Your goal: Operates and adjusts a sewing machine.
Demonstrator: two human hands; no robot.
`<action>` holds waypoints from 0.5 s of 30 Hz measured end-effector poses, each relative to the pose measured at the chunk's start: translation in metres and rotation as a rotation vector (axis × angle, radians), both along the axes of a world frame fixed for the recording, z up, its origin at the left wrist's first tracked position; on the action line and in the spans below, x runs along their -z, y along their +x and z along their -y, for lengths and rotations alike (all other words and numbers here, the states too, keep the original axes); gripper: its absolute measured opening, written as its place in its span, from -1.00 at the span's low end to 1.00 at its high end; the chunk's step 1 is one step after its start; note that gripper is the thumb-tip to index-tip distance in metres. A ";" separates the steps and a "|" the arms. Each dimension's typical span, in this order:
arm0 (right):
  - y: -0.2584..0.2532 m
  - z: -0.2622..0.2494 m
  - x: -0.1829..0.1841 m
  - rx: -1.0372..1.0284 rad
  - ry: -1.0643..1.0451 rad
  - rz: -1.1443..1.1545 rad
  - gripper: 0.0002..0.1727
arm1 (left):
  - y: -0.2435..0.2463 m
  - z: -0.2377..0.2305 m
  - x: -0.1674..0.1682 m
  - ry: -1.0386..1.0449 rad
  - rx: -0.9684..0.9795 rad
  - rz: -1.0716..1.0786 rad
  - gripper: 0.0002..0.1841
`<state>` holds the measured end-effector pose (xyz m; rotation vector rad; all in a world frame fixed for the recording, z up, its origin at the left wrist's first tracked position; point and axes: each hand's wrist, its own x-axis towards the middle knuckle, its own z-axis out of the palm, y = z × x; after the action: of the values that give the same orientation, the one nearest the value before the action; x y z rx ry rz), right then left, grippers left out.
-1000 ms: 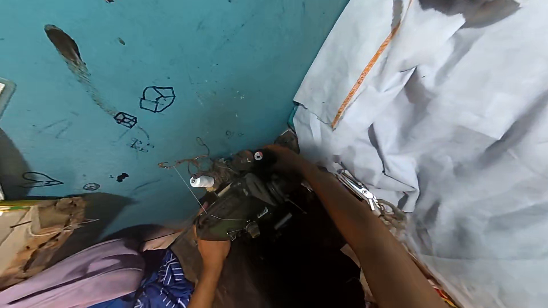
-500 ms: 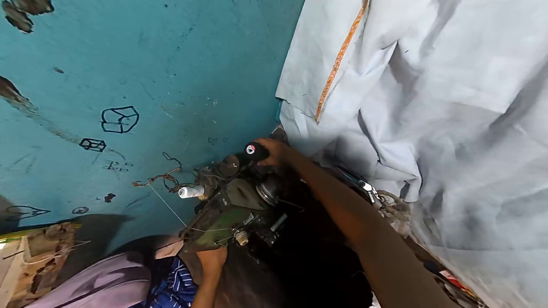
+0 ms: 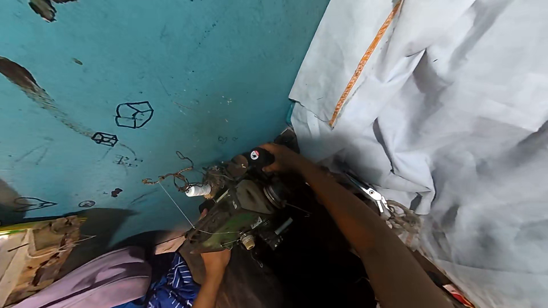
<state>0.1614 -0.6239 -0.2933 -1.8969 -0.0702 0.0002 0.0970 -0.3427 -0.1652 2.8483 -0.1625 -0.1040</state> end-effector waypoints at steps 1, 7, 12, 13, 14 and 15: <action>0.000 0.000 -0.001 -0.011 -0.007 -0.023 -0.15 | 0.000 0.000 0.001 -0.006 0.004 0.005 -0.44; -0.001 -0.004 0.015 -0.015 -0.071 -0.091 -0.05 | 0.001 -0.003 0.003 -0.054 0.014 0.007 -0.41; -0.001 -0.006 0.015 -0.005 -0.063 -0.115 0.02 | 0.003 -0.006 0.003 0.001 0.016 -0.050 -0.39; -0.002 -0.005 0.014 -0.016 -0.070 -0.118 0.07 | 0.006 -0.014 0.007 -0.036 0.067 -0.024 -0.36; -0.002 -0.005 0.017 -0.010 -0.075 -0.113 0.12 | 0.011 -0.027 0.017 -0.091 0.142 0.031 -0.29; -0.003 -0.006 0.020 0.010 -0.077 -0.105 0.15 | 0.019 -0.039 0.026 -0.150 0.201 0.085 -0.24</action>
<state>0.1587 -0.6181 -0.3133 -1.9712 0.0110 0.0972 0.1164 -0.3037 -0.1909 2.6812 -0.4549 -0.0107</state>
